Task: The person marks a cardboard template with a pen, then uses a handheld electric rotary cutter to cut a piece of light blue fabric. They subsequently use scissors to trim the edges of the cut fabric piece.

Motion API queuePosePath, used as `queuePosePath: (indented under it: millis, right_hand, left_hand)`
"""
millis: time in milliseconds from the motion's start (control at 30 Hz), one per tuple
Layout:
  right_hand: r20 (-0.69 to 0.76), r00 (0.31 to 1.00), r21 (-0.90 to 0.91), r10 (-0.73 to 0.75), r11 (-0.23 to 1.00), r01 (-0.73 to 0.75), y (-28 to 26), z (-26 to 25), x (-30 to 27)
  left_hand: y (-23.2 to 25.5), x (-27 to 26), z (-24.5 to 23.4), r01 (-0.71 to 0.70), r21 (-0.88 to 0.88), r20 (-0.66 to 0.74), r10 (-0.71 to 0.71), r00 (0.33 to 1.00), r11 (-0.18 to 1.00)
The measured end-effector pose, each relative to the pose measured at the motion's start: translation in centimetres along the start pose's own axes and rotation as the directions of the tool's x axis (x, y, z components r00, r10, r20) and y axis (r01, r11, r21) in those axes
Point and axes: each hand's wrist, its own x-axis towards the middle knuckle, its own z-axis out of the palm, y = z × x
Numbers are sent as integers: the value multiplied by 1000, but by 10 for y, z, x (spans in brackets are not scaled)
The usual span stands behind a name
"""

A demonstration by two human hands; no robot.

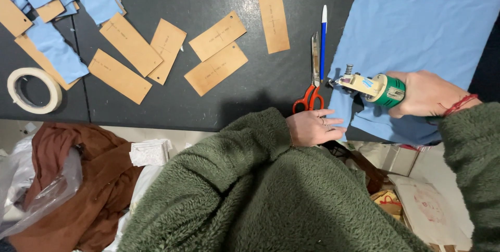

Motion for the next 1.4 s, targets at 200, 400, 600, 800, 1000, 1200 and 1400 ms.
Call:
queuePosePath:
  millis: [200,400,600,800,1000,1200,1400]
  right_hand:
    - [-3,1000,4,6,1000,-6,-5,1,0]
    - [-38,999,28,-17,999,18,-7,3,-1]
    - [-66,997,45,-34,998,37,-13,3,-9]
    - [-49,998,144,-27,989,34,6,18,-6]
    - [-39,999,221,24,975,-15,22,35,-12]
    - [-43,998,244,55,969,-43,20,41,-17]
    - [-40,997,305,72,951,-57,31,58,-21]
  left_hand:
    - [-4,-1,11,-14,17,-7,14,1000,1000]
    - [4,1,-4,-22,33,-57,23,998,999]
    - [35,16,-43,94,-225,-150,-130,980,970]
    - [32,4,-59,240,-359,-196,-324,926,902]
    - [26,-10,-74,312,-171,-177,-340,923,935]
    - [22,-13,-95,392,-79,-135,-399,907,917]
    - [7,-11,-74,444,26,-105,-439,892,896]
